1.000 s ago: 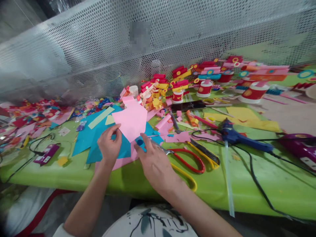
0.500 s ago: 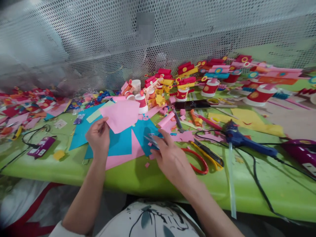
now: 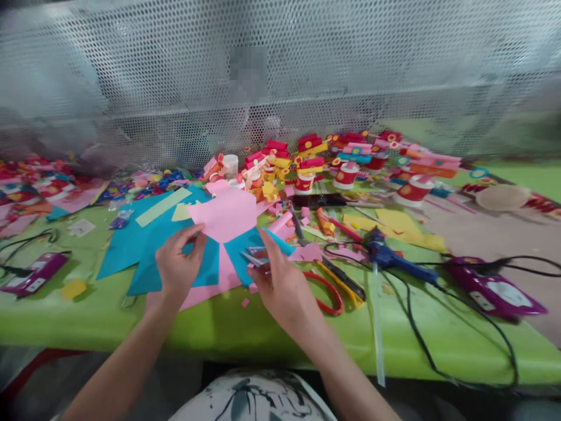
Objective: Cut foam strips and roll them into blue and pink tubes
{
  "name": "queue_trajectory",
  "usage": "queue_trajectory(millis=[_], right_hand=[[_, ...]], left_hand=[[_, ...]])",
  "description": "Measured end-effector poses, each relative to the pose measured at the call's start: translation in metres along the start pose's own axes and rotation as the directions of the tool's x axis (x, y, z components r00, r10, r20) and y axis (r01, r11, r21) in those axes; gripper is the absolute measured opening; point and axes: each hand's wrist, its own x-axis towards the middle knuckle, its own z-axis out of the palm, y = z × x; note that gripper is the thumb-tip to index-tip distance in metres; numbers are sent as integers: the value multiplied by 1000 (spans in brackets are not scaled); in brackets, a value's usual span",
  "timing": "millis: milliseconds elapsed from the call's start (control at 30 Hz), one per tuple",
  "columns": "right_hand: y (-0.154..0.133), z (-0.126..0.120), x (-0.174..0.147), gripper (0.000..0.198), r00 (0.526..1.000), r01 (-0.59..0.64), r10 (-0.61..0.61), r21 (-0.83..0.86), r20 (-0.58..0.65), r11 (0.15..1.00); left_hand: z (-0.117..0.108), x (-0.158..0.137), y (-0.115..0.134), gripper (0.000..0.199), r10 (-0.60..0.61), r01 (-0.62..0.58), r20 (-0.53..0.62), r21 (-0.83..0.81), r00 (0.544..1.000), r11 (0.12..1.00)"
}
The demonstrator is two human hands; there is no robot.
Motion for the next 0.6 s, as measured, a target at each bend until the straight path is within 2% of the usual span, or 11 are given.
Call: queue_trajectory(millis=[100,267,333,433,533,600], right_hand=[[-8,1,9,64,999,-27,31,160,-23,987],[-18,-9,18,35,997,-18,37,266,-65,964],[-18,-14,20,31,990,-2,41,279,-135,960],[-15,-22,21,29,975,-5,76,322,-208,947],[-8,-26,20,29,971,-19,111,393,-213,919],[-2,-26,18,30,968,-31,139,452,-208,891]], left_hand=[[-3,3,12,17,167,-167,2,15,986,986],[-7,18,35,18,319,-318,41,-20,947,948],[-4,26,43,18,314,-311,35,-79,949,947],[4,37,51,16,239,-227,33,-217,970,949],[13,38,50,18,153,-122,68,-331,986,936],[17,32,47,27,131,-67,134,-401,982,914]])
